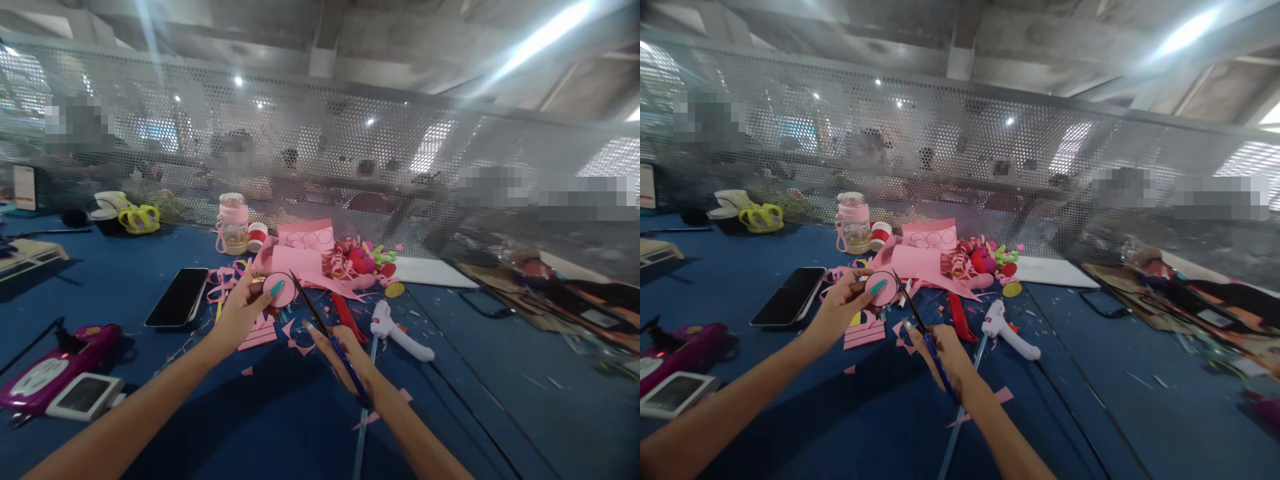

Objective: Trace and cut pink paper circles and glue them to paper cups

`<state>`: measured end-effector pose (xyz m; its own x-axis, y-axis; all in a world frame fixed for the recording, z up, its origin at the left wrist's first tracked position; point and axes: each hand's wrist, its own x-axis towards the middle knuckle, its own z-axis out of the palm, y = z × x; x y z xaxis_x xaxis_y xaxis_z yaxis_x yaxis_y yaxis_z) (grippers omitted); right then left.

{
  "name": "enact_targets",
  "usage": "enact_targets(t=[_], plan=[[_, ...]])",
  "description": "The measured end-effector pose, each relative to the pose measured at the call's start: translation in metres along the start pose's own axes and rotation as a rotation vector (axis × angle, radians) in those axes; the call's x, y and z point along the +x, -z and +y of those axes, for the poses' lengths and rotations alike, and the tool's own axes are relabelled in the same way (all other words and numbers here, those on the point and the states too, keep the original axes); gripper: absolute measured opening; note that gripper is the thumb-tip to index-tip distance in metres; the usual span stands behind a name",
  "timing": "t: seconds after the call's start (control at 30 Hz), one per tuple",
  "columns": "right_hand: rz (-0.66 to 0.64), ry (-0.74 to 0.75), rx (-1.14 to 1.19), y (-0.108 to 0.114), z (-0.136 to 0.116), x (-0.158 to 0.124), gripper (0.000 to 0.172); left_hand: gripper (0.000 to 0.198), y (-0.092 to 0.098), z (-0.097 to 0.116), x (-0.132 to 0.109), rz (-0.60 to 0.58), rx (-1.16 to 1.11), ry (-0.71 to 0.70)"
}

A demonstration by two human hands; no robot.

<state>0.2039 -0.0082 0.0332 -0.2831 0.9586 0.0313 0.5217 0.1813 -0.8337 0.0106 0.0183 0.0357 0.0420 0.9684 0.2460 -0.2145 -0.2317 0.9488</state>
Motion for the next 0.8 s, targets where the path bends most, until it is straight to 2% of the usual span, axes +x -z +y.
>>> enact_targets(t=[0.53, 0.8], plan=[[-0.034, -0.106, 0.161, -0.004, 0.019, 0.002, 0.054, 0.043, -0.003, 0.004, -0.002, 0.001, -0.019, -0.009], [-0.08, -0.115, 0.185, -0.004, 0.015, 0.0, 0.055, 0.045, -0.003, 0.003, -0.003, 0.005, -0.021, -0.025]])
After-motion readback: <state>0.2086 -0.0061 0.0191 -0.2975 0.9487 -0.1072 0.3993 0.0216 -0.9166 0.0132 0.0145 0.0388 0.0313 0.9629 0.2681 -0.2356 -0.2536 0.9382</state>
